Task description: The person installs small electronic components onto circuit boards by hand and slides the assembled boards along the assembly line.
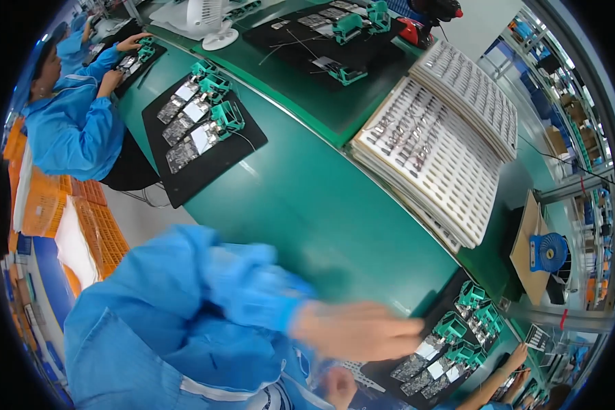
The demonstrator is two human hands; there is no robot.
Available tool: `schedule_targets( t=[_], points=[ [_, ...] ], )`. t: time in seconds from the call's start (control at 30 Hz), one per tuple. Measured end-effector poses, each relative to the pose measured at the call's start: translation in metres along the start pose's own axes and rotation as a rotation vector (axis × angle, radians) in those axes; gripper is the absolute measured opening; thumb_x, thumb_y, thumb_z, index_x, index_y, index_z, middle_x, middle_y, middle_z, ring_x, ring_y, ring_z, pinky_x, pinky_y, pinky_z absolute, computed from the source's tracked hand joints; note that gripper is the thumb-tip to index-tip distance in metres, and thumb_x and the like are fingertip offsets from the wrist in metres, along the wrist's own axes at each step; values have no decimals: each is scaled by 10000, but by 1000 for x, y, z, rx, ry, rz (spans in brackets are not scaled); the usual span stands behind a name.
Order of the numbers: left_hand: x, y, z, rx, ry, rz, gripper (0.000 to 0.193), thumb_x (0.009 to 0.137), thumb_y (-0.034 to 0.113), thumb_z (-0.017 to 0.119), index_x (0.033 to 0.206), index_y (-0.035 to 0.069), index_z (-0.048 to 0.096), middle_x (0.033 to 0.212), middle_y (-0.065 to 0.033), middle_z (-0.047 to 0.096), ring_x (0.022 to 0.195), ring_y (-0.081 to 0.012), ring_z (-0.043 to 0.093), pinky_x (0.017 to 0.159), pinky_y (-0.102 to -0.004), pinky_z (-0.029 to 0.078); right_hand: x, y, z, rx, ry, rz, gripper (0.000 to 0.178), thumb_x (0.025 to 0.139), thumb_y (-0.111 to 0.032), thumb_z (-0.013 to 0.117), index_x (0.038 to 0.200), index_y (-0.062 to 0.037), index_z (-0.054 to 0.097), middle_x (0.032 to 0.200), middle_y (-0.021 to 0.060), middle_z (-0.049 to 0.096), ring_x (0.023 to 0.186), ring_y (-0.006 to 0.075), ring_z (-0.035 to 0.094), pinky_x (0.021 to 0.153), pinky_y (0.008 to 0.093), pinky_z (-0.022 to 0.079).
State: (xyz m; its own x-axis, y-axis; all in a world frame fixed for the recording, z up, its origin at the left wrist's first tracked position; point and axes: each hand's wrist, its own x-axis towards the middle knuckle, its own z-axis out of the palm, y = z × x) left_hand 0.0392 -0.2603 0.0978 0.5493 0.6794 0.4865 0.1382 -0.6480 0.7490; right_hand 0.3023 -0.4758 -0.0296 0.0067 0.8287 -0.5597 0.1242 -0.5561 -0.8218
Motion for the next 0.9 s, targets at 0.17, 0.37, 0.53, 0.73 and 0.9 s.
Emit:
schedule_targets(
  t=[0.17,0.37,0.53,0.73,0.9],
  points=[
    [-158,2,-186,562,466,-220,102,767,110,739,850,96,682,617,-32,526,551,-209,542,465,-321,387,18,-115,109,-178,-134,-69,62,920,-37,667,943,17,648,730,93,675,687,138,672,624,257,526],
    [-361,-127,-414,1172,758,-754,305,1020,216,549,1232,10,627,1192,-191,642,1080,-343,631,897,-366,504,69,-212,210,-457,-348,-526,209,902,-61,681,1104,-13,665,986,137,689,853,219,721,693,330,563],
    [-472,-220,-500,1178,633,-1065,391,1012,286,525,1215,-32,626,1175,-276,625,1090,-431,588,950,-476,471,118,-264,244,-737,-331,-711,213,891,-95,693,1095,-35,676,969,139,686,784,286,702,678,352,563],
    [-442,-216,-499,762,683,-849,289,984,206,626,1132,-35,684,956,-121,699,856,-184,633,759,-310,494,197,-304,221,-709,-77,-738,153,894,-91,688,1024,-11,704,910,136,711,758,233,701,635,318,547],
    [-383,-176,-418,381,665,-972,323,990,135,615,1251,-53,640,1084,-59,701,966,-94,599,854,-233,466,292,-329,189,-718,125,-788,130,889,-95,674,963,5,709,799,137,709,713,229,693,647,322,531]
  ],
)
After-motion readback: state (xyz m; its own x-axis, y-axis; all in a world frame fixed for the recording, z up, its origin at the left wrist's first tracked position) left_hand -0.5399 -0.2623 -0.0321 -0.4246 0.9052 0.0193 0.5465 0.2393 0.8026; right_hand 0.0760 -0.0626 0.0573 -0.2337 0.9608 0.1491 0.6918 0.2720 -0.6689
